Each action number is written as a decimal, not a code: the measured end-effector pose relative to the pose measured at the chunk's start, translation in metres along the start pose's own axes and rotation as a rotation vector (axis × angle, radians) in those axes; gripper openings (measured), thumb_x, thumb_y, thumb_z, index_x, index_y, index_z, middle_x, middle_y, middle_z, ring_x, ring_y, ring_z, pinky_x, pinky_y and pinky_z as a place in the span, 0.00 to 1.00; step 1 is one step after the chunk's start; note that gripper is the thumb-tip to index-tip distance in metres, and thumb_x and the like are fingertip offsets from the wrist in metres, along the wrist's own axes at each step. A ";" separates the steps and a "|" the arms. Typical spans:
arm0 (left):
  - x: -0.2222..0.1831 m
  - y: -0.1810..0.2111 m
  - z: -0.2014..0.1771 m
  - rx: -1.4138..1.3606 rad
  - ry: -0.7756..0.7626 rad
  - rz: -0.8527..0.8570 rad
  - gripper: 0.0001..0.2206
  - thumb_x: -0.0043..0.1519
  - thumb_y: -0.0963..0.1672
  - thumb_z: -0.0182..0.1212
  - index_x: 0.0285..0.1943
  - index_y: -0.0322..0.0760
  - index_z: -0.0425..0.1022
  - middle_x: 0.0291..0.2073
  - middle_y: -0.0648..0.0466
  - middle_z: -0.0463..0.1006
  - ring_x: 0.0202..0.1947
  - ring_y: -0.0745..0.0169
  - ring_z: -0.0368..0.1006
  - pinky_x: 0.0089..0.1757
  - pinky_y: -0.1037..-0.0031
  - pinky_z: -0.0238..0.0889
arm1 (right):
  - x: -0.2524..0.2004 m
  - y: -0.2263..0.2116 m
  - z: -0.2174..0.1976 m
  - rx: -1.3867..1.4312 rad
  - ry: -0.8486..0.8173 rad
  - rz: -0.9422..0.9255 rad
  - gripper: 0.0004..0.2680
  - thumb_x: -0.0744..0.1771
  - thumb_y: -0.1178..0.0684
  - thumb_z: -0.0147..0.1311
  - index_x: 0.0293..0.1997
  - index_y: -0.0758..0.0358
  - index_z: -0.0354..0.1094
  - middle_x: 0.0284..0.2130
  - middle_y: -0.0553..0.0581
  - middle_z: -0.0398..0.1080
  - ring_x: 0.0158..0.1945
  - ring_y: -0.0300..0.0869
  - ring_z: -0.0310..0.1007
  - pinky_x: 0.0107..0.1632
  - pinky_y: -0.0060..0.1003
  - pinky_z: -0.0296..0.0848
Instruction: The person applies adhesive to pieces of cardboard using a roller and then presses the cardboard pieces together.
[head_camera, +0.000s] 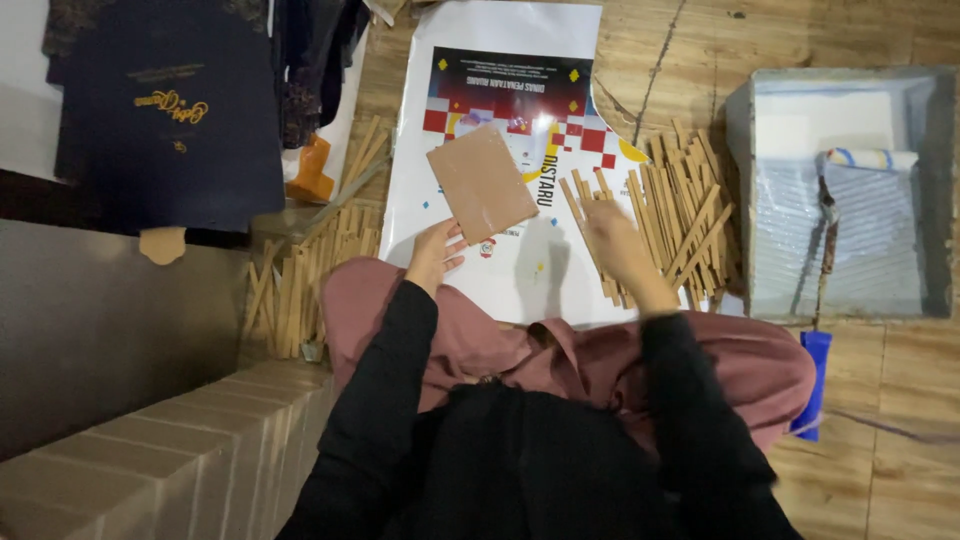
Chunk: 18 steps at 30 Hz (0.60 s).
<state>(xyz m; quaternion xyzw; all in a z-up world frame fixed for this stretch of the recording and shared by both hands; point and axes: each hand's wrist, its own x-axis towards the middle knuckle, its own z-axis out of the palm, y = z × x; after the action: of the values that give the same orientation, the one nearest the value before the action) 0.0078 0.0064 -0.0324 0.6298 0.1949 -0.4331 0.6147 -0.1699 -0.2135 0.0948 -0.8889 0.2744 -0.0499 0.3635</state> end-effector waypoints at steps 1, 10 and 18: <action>0.004 -0.001 -0.002 0.001 -0.014 -0.012 0.21 0.56 0.50 0.55 0.58 0.43 0.61 0.52 0.55 0.66 0.50 0.49 0.67 0.46 0.59 0.59 | 0.017 -0.008 0.021 0.119 -0.071 -0.143 0.13 0.63 0.64 0.40 0.52 0.74 0.62 0.45 0.76 0.63 0.52 0.64 0.61 0.53 0.51 0.61; -0.015 0.010 0.006 0.021 -0.033 -0.017 0.22 0.59 0.49 0.51 0.60 0.39 0.58 0.55 0.50 0.63 0.52 0.48 0.65 0.47 0.58 0.59 | 0.057 0.001 0.086 0.165 -0.125 0.041 0.10 0.64 0.60 0.40 0.47 0.67 0.65 0.42 0.69 0.66 0.50 0.58 0.65 0.51 0.48 0.63; -0.031 0.014 0.011 0.030 -0.020 0.023 0.22 0.57 0.47 0.50 0.60 0.38 0.58 0.54 0.49 0.62 0.52 0.49 0.65 0.46 0.60 0.60 | 0.067 0.028 0.107 0.353 -0.127 0.304 0.10 0.64 0.55 0.41 0.45 0.59 0.68 0.35 0.60 0.69 0.40 0.46 0.69 0.42 0.40 0.68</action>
<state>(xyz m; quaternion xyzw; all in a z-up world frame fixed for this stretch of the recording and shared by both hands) -0.0017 0.0022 0.0022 0.6367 0.1750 -0.4351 0.6122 -0.0953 -0.1988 -0.0093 -0.7616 0.3685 0.0140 0.5329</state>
